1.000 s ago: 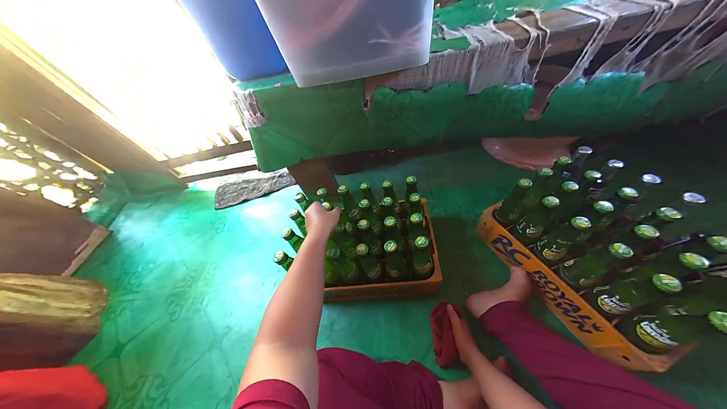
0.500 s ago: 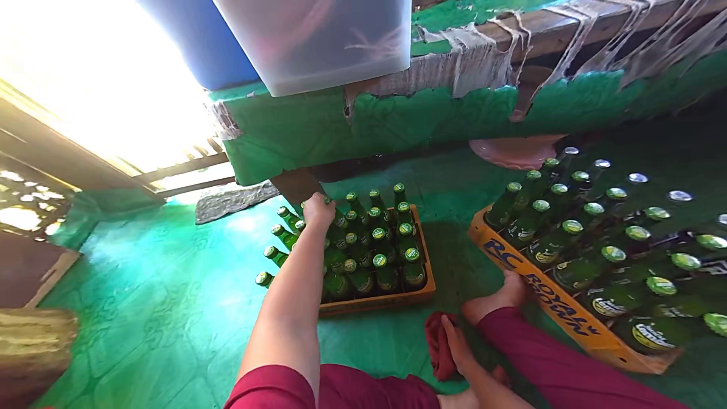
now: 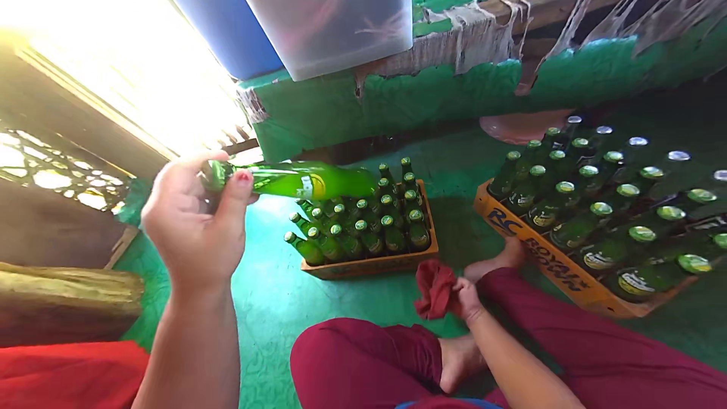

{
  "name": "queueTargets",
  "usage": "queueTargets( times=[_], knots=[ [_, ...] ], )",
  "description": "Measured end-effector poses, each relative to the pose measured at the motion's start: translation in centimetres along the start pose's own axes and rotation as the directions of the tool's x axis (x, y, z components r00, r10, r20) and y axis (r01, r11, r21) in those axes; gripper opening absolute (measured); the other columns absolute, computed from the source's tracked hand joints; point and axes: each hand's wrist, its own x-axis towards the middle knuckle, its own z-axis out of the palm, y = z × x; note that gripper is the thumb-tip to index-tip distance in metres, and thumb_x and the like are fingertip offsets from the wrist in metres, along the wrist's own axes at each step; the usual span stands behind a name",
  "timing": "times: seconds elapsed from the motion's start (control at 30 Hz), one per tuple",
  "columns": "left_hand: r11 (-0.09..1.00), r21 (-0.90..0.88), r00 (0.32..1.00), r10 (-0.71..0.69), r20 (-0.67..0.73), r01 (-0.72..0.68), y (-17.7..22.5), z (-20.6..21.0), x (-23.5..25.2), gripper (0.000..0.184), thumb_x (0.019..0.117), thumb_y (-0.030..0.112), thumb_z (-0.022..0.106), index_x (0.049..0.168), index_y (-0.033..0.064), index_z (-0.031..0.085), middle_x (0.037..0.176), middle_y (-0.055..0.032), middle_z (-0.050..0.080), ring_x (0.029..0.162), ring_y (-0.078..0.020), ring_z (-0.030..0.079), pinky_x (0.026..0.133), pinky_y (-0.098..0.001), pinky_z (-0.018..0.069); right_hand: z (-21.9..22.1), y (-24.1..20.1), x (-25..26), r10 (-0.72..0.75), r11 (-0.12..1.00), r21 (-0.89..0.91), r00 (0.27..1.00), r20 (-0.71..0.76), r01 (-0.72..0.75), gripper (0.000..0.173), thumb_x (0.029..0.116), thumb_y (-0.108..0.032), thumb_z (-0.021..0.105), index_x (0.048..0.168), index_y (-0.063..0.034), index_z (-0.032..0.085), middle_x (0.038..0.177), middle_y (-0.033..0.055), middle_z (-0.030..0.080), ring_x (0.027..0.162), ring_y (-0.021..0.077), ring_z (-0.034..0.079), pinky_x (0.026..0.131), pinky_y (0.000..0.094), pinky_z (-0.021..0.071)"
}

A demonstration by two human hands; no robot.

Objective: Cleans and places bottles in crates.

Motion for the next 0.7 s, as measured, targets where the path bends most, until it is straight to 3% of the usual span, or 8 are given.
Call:
queueTargets(
  times=[0.07, 0.17, 0.23, 0.3, 0.37, 0.4, 0.63, 0.7],
  knots=[
    [0.986, -0.048, 0.977, 0.163, 0.141, -0.158, -3.4, -0.8, -2.3, 0.035, 0.1019, 0.021, 0.062, 0.131, 0.0021, 0.055, 0.106, 0.0042, 0.066, 0.086, 0.0010, 0.068, 0.079, -0.0214, 0.0610, -0.4, -3.0, 0.0, -0.260, 0.956, 0.216, 0.916, 0.305, 0.199, 0.030, 0.0944, -0.025, 0.048, 0.086, -0.0233, 0.076, 0.083, -0.0054, 0.076, 0.078, 0.0040, 0.071, 0.071, 0.0264, 0.0605],
    [0.983, -0.081, 0.944, 0.178, 0.276, -0.162, -3.4, 2.1, -7.2, 0.034, 0.0966, 0.015, 0.066, 0.122, -0.0069, 0.060, 0.096, -0.0046, 0.068, 0.077, 0.0000, 0.064, 0.072, -0.0220, 0.0575, 1.9, -8.3, -2.2, -0.503, 0.850, 0.110, 0.730, 0.462, 0.516, 0.019, 0.0933, -0.042, 0.066, 0.102, -0.0292, 0.077, 0.096, -0.0160, 0.076, 0.091, -0.0068, 0.068, 0.084, 0.0168, 0.0562],
    [0.985, -0.150, 0.920, 0.136, 0.367, -0.086, -5.3, 5.6, -10.6, 0.033, 0.0949, 0.013, 0.068, 0.119, -0.0091, 0.062, 0.095, -0.0104, 0.071, 0.075, -0.0033, 0.066, 0.070, -0.0236, 0.0577, 4.0, -9.2, -3.8, -0.410, 0.775, -0.211, 0.728, 0.550, 0.596, 0.037, 0.0864, -0.047, 0.073, 0.113, -0.0209, 0.067, 0.101, -0.0174, 0.073, 0.095, -0.0088, 0.065, 0.087, 0.0171, 0.0539],
    [0.977, -0.213, 0.899, 0.104, 0.425, -0.013, -7.2, 9.2, -13.9, 0.033, 0.0953, 0.012, 0.069, 0.118, -0.0114, 0.063, 0.100, -0.0143, 0.073, 0.082, -0.0059, 0.070, 0.077, -0.0243, 0.0596, 5.6, -6.3, -2.5, -0.313, 0.550, -0.381, 0.607, 0.731, 0.743, 0.056, 0.0897, -0.036, 0.069, 0.130, 0.0012, 0.058, 0.120, -0.0027, 0.070, 0.113, 0.0006, 0.063, 0.101, 0.0263, 0.0524],
    [0.971, -0.234, 0.902, 0.060, 0.429, 0.046, -8.8, 11.7, -16.5, 0.032, 0.0933, 0.008, 0.068, 0.116, -0.0133, 0.064, 0.103, -0.0188, 0.073, 0.087, -0.0104, 0.072, 0.080, -0.0260, 0.0598, 6.5, -2.1, -0.8, -0.373, 0.222, -0.474, 0.524, 0.766, 0.852, 0.047, 0.0843, -0.022, 0.070, 0.118, 0.0111, 0.066, 0.117, 0.0213, 0.071, 0.113, 0.0299, 0.067, 0.101, 0.0510, 0.0490],
    [0.969, -0.235, 0.903, 0.036, 0.428, 0.072, -9.6, 12.4, -17.3, 0.031, 0.0929, 0.006, 0.068, 0.116, -0.0139, 0.064, 0.104, -0.0197, 0.073, 0.089, -0.0111, 0.072, 0.081, -0.0260, 0.0596, 6.4, -0.5, 0.1, -0.406, 0.105, -0.510, 0.505, 0.762, 0.854, 0.043, 0.0816, -0.020, 0.072, 0.112, 0.0098, 0.069, 0.111, 0.0246, 0.072, 0.108, 0.0374, 0.069, 0.098, 0.0573, 0.0487],
    [0.958, -0.241, 0.909, -0.041, 0.415, 0.153, -14.0, 12.5, -20.1, 0.030, 0.0910, 0.001, 0.065, 0.115, -0.0172, 0.062, 0.099, -0.0164, 0.072, 0.086, -0.0033, 0.070, 0.079, -0.0195, 0.0584, 4.3, 6.0, 4.7, -0.582, -0.205, -0.536, 0.338, 0.739, 0.819, 0.045, 0.0741, -0.039, 0.078, 0.092, 0.0021, 0.074, 0.089, 0.0184, 0.076, 0.086, 0.0321, 0.075, 0.081, 0.0468, 0.0593],
    [0.957, -0.189, 0.893, -0.119, 0.435, 0.220, -14.9, 11.7, -20.0, 0.031, 0.0932, 0.003, 0.064, 0.116, -0.0165, 0.061, 0.098, -0.0145, 0.071, 0.083, -0.0012, 0.067, 0.078, -0.0179, 0.0560, 3.7, 6.8, 4.8, -0.561, -0.167, -0.579, 0.406, 0.722, 0.798, 0.051, 0.0713, -0.040, 0.080, 0.093, 0.0054, 0.073, 0.091, 0.0214, 0.076, 0.087, 0.0352, 0.075, 0.079, 0.0497, 0.0597]
  ],
)
